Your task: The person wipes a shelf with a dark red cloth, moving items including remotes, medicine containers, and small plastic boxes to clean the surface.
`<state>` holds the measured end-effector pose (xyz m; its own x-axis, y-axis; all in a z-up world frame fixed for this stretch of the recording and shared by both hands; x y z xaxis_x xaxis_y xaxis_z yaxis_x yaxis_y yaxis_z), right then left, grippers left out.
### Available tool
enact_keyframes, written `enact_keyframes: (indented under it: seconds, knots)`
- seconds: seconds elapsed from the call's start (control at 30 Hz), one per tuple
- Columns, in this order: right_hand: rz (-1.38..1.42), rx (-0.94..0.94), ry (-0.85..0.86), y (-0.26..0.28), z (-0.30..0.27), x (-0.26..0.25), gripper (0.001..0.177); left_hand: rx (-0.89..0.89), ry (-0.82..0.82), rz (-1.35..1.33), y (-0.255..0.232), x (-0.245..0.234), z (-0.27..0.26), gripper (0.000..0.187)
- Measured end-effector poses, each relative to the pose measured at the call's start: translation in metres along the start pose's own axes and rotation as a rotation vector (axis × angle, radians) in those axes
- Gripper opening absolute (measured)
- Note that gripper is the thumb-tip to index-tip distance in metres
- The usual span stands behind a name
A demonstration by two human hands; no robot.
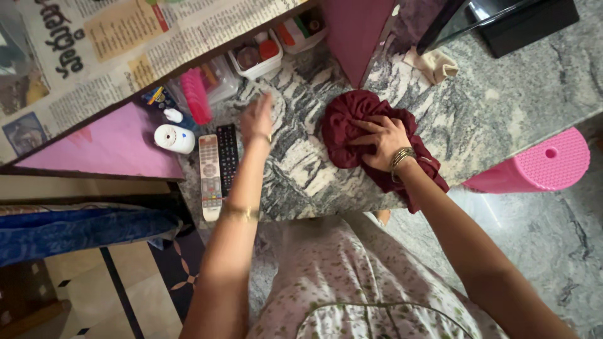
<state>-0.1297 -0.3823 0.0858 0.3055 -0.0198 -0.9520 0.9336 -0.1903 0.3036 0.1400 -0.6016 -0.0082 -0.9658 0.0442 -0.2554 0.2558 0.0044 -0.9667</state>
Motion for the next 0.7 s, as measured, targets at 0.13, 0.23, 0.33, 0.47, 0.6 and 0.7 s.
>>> enact_keyframes:
  seconds: [0.13, 0.23, 0.33, 0.47, 0.6, 0.7]
  knots:
    - [0.000, 0.001, -0.019, 0.002, 0.003, -0.004, 0.046, -0.587, -0.046, -0.744, 0.061, 0.057, 0.104, 0.034]
    - [0.066, -0.005, -0.025, 0.002, -0.001, -0.006, 0.046, -0.682, -0.075, -0.873, 0.087, 0.070, 0.139, 0.042]
    - [0.081, -0.014, -0.017, 0.001, -0.002, -0.005, 0.047, -0.567, -0.104, -0.950, 0.101, 0.071, 0.145, 0.037]
    - [0.081, -0.033, -0.042, -0.003, 0.002, -0.004, 0.048, -0.418, -0.036, -1.020, 0.104, 0.064, 0.123, 0.043]
    - [0.074, -0.083, -0.062, -0.005, -0.002, 0.003, 0.050, -0.402, -0.184, -0.992, 0.107, 0.049, 0.070, 0.036]
    - [0.031, -0.070, 0.006, -0.007, 0.001, 0.009, 0.050, -0.411, -0.270, -0.962, 0.103, 0.032, 0.015, 0.028]
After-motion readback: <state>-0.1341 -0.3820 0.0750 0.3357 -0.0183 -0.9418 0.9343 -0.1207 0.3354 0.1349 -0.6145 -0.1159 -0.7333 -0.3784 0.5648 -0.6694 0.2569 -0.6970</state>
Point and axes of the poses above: each hand's wrist, its own z-axis towards the middle knuckle, its own x-axis out of the palm, y = z × x, the point moved 4 cm from there along z, towards the middle knuckle, and after that the axes turned 15 degrees about x, right-handed, at the moved point
